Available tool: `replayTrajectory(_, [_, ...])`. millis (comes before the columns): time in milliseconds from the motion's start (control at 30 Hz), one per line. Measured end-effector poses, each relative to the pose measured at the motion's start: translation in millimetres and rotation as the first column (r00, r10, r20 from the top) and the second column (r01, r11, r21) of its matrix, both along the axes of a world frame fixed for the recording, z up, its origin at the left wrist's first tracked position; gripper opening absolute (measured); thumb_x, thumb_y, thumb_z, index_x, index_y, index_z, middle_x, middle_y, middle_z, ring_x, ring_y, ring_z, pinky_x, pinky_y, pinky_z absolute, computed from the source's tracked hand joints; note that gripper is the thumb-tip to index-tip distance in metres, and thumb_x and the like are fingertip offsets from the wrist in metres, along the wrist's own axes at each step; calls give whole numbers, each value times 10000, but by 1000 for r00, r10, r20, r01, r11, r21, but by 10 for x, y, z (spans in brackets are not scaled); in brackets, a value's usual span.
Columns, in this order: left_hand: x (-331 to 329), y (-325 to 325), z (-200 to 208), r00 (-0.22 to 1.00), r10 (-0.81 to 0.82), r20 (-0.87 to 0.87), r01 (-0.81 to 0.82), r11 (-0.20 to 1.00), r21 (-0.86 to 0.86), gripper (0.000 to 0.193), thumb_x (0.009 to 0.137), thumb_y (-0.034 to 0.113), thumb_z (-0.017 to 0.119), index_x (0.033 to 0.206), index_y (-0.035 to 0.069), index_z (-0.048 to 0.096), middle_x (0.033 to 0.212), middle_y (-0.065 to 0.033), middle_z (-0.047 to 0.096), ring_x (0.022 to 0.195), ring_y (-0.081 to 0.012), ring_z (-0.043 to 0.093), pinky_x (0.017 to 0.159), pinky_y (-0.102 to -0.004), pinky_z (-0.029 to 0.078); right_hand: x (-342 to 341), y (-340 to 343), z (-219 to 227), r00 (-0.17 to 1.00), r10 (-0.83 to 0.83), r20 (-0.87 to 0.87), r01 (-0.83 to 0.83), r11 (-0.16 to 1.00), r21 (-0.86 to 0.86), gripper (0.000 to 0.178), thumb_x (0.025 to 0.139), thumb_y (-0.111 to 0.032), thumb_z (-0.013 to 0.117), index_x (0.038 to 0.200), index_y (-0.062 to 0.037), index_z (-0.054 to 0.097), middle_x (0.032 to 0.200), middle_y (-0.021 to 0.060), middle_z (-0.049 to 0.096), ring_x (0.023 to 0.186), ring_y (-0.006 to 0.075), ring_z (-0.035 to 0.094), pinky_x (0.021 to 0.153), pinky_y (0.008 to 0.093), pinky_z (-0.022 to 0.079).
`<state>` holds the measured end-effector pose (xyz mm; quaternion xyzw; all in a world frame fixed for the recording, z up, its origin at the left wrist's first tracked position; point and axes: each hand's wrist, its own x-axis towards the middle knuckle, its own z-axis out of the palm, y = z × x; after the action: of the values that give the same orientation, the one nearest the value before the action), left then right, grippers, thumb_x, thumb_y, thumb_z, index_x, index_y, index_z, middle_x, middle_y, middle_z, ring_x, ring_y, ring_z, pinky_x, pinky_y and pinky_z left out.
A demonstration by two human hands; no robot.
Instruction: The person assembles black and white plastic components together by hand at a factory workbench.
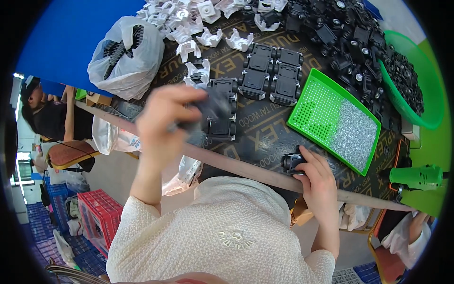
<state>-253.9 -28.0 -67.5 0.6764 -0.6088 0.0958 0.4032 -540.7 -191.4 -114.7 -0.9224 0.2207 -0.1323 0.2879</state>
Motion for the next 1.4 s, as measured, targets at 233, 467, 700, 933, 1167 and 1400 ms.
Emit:
replayTrajectory(233, [541,80,-502,965,258,-46,-254,965,71,321,620,-104,725,916,19,725,997,-51,741,1057,-241,638,811,-348,574,52,-11,113,999,-46,-3,46,998,38,198,711,50,733,892,3,666,1290,141,638,1127,349,609,932,415,496])
replayTrajectory(467, [575,15,-572,979,200,33,-202,976,74,365,603,-109,702,937,35,723,989,-35,745,1074,-244,636,809,-358,568,558,-136,543,987,-50,151,57,998,-41,256,712,42,754,959,-18,729,1266,144,660,1083,299,660,912,361,516])
replayTrajectory(700, [562,53,-619,975,222,-18,-220,974,58,356,604,-104,694,928,40,723,992,-33,747,1076,-245,637,830,-358,560,1583,-425,710,935,163,314,-106,976,-191,197,795,-55,748,991,-33,741,1223,157,675,969,308,696,822,346,549])
replayTrajectory(933, [566,80,-639,965,249,-80,-245,968,59,353,621,-127,709,934,32,746,1017,-60,743,1052,-229,648,865,-342,554,2330,-558,541,931,236,277,-237,971,-31,255,800,-154,765,998,0,720,1116,168,701,874,331,694,781,374,550])
replayTrajectory(1167, [499,104,-551,964,265,-35,-251,942,222,291,697,-57,724,969,45,728,1049,-78,735,1133,-247,638,905,-364,544,2730,-418,398,927,329,182,-319,944,-79,230,801,-153,740,981,-9,735,931,192,705,887,358,680,797,420,536])
replayTrajectory(1400, [516,137,-514,977,212,9,-206,938,279,286,730,34,752,1012,69,726,1111,-64,715,1172,-259,623,924,-395,531,2938,-291,123,864,485,138,-459,870,-181,229,806,-154,741,992,-22,750,1161,170,688,973,346,684,884,383,539])
